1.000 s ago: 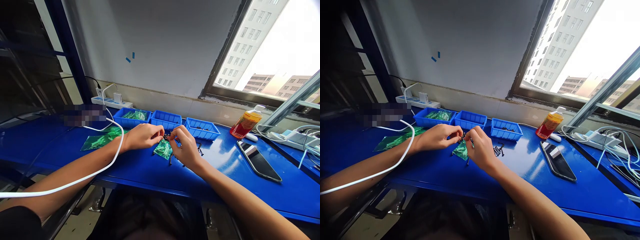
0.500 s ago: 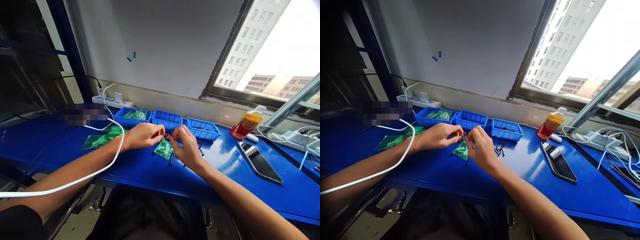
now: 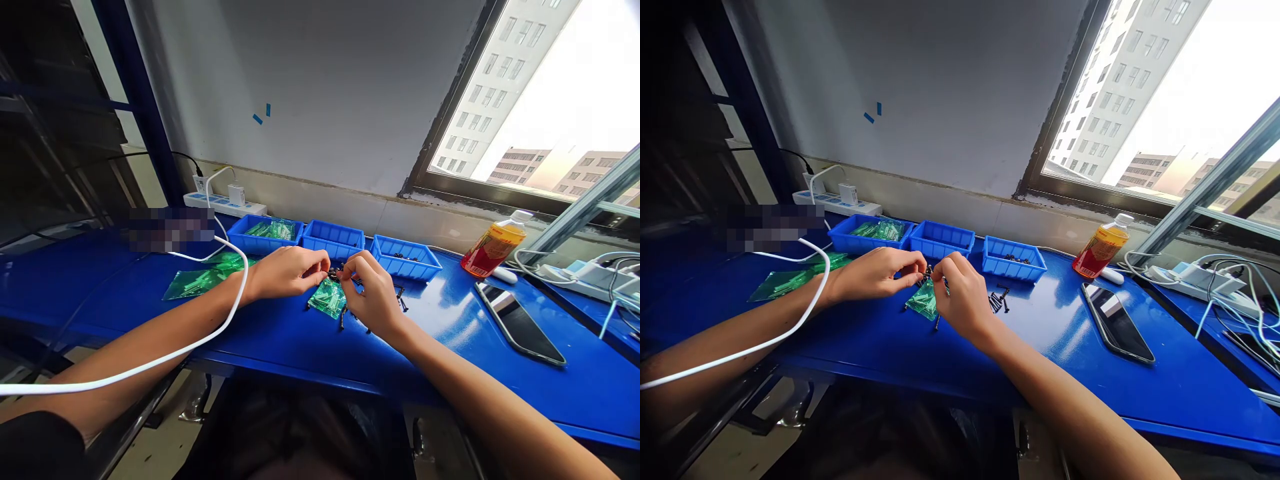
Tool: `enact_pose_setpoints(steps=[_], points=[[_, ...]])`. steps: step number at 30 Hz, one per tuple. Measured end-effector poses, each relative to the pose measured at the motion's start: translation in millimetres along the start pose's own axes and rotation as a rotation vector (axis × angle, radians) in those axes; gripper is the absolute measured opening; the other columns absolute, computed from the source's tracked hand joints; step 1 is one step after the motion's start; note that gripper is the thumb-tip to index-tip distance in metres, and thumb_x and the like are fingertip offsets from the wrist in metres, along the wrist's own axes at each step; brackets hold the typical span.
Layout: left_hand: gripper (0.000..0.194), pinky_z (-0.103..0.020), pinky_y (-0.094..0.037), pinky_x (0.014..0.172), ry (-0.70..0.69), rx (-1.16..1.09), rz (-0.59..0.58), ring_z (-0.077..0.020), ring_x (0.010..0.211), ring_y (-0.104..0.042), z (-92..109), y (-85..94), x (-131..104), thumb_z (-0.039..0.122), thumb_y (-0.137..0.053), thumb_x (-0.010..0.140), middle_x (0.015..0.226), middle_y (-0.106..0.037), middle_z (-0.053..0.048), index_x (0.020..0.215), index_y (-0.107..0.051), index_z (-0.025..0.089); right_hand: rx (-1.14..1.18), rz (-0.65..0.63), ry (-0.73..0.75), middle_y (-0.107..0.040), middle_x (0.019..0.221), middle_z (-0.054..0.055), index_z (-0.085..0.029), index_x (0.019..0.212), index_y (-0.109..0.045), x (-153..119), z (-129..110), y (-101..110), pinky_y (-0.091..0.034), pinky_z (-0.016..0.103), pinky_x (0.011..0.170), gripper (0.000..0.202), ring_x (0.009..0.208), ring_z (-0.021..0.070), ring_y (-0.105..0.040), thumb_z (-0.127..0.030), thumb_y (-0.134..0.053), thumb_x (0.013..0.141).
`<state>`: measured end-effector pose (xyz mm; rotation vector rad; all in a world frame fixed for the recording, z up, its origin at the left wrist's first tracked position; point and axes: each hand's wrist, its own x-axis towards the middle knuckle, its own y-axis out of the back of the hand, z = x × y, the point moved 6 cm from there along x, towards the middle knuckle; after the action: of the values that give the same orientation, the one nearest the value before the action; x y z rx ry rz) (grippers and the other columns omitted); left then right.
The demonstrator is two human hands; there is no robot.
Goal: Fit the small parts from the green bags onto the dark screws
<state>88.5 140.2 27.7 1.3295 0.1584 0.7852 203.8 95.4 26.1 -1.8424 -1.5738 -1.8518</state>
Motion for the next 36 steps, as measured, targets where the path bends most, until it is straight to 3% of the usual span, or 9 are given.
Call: enact_pose_setpoints(steps=[11, 17, 25, 36], points=[[0.015, -0.021, -0.035, 0.053, -0.008, -0.020, -0.011, -0.0116, 0.058, -0.053, -0.1, -0.5, 0.1, 0.027, -0.044, 0.082, 0.069, -0.062, 0.001, 0.084, -0.055, 0.018, -0.046, -0.018, 0.030, -0.053, 0.071, 0.001, -0.023, 0.067, -0.040, 1.0, -3.4, 0.2, -0.042, 0.026, 0.060, 0.019, 0.067, 0.0145, -0.049, -0.005, -0.043, 0.075], [0.014, -0.021, -0.035, 0.053, -0.003, -0.021, -0.013, -0.0115, 0.058, -0.053, -0.6, -0.7, 0.0, 0.027, -0.044, 0.083, 0.068, -0.062, 0.001, 0.082, -0.055, 0.018, -0.033, -0.004, 0.020, -0.048, 0.066, 0.000, -0.023, 0.064, -0.034, 1.7, -3.3, 1.1, -0.038, 0.024, 0.053, 0.021, 0.060, 0.0134, -0.045, -0.010, -0.043, 0.078], [0.018, -0.021, -0.035, 0.056, 0.000, -0.001, -0.015, -0.0121, 0.059, -0.054, 0.0, 0.2, 0.7, 0.027, -0.039, 0.085, 0.068, -0.061, 0.002, 0.083, -0.055, 0.018, -0.078, -0.098, 0.015, -0.059, 0.077, 0.003, -0.020, 0.084, -0.051, -1.4, -3.7, -6.0, -0.042, 0.026, 0.060, 0.004, 0.071, 0.0157, -0.055, -0.018, -0.051, 0.080], [0.022, -0.021, -0.035, 0.056, 0.005, 0.006, -0.024, -0.0127, 0.058, -0.054, 0.5, 0.2, 0.3, 0.027, -0.036, 0.086, 0.066, -0.060, 0.001, 0.083, -0.056, 0.018, -0.104, -0.087, -0.041, -0.062, 0.077, 0.004, -0.019, 0.081, -0.055, -0.7, 2.6, -6.0, -0.043, 0.025, 0.060, 0.005, 0.070, 0.0156, -0.057, -0.019, -0.050, 0.083]])
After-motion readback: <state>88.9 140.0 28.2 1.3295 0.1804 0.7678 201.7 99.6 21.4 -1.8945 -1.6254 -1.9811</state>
